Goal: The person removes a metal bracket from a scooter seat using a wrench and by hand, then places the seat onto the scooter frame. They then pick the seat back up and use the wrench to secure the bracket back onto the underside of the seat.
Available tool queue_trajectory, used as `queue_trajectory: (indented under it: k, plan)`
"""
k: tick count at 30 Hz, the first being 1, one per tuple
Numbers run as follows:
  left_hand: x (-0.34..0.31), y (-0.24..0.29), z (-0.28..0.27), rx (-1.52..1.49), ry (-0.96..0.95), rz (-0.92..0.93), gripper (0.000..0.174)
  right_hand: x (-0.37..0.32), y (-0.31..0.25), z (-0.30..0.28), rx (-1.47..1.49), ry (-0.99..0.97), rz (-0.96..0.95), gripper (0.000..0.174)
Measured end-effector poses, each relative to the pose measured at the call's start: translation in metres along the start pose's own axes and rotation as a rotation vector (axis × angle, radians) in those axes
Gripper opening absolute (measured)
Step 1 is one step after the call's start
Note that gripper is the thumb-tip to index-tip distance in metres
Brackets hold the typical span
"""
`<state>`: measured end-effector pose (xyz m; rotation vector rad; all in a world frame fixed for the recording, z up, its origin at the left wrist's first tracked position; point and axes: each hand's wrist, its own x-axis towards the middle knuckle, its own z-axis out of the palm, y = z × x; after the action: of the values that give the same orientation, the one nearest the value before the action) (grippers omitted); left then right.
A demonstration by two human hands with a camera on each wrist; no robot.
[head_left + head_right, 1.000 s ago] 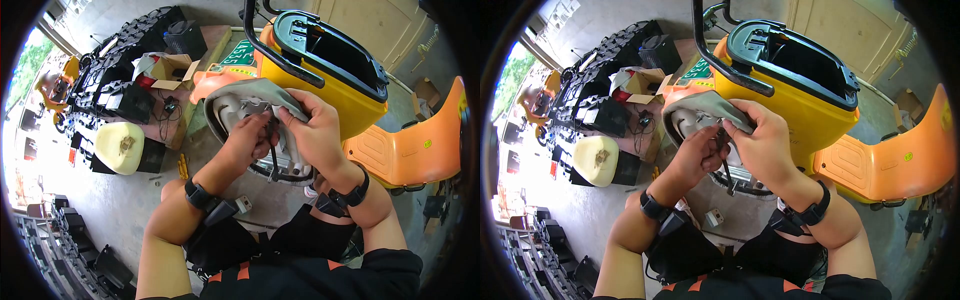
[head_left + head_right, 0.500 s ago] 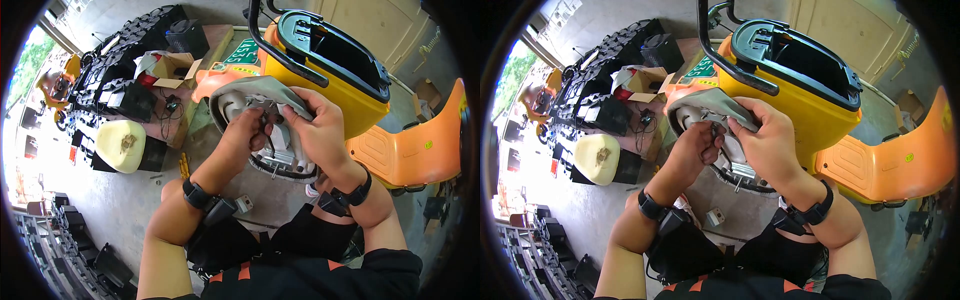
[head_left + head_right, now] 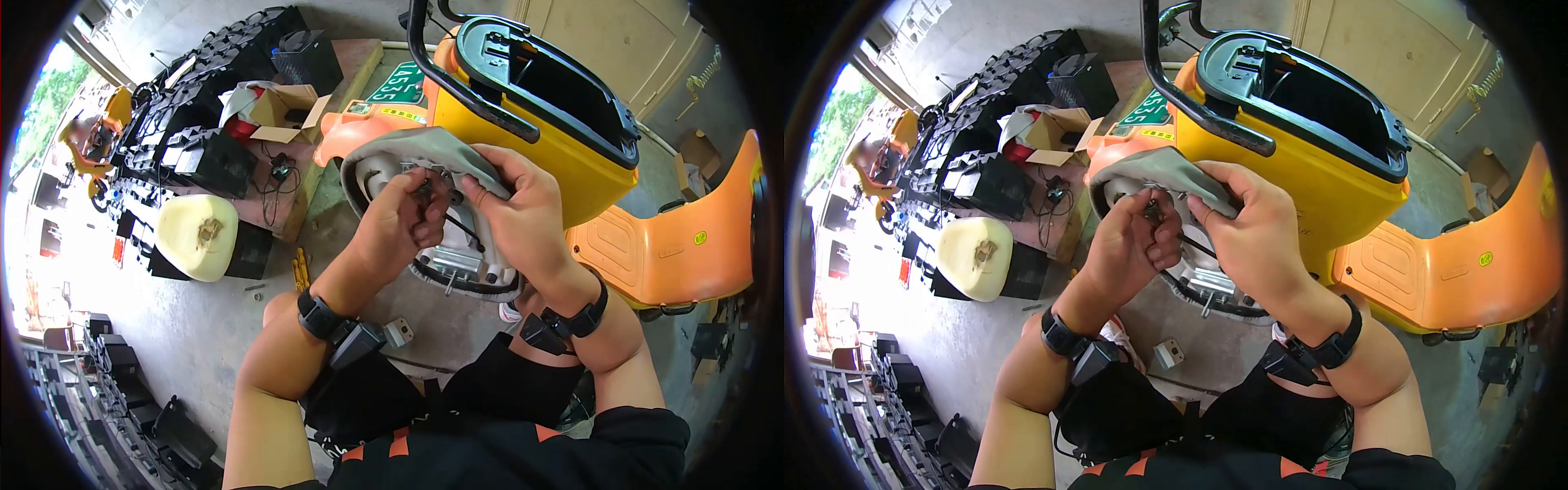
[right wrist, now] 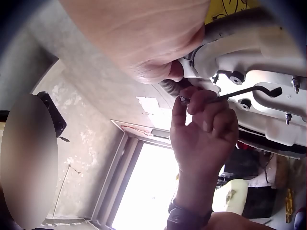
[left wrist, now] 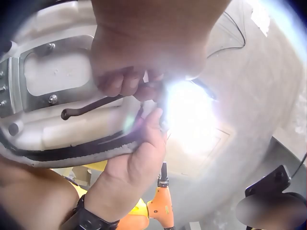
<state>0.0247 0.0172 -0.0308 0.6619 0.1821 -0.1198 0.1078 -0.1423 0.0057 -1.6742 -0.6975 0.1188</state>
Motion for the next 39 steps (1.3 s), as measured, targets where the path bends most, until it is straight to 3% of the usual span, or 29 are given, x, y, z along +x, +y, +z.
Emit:
queue_trajectory:
  k: [6,12,14,20,27,29,36,39]
  plan:
    - [-0.003,0.006,0.007,0.020,0.050,0.106,0.022,0.001,0.003,0.000,-0.015,-0.019,-0.005,0.030]
    - [-0.004,0.006,0.005,0.085,-0.027,0.210,0.017,0.005,0.006,-0.001,-0.017,-0.002,0.018,0.030]
    - [-0.008,0.007,0.004,0.325,-0.061,0.325,0.020,0.007,0.008,-0.001,-0.037,0.018,-0.002,0.030]
    - [-0.016,0.016,0.009,0.554,-0.113,0.518,0.026,0.007,0.009,-0.001,-0.017,0.008,0.016,0.031]
    - [-0.016,0.019,0.009,0.316,-0.126,0.476,0.020,0.007,0.008,-0.001,-0.024,0.004,0.027,0.031]
    - [-0.013,0.021,0.000,0.055,-0.213,0.330,0.018,0.007,0.007,-0.001,-0.052,0.000,0.023,0.031]
    - [-0.013,0.023,0.002,-0.018,-0.238,0.211,0.018,0.007,0.006,0.002,-0.036,0.005,0.025,0.031]
    - [-0.015,0.022,0.003,-0.058,-0.128,0.193,0.017,0.006,0.007,0.003,-0.037,0.006,0.020,0.031]
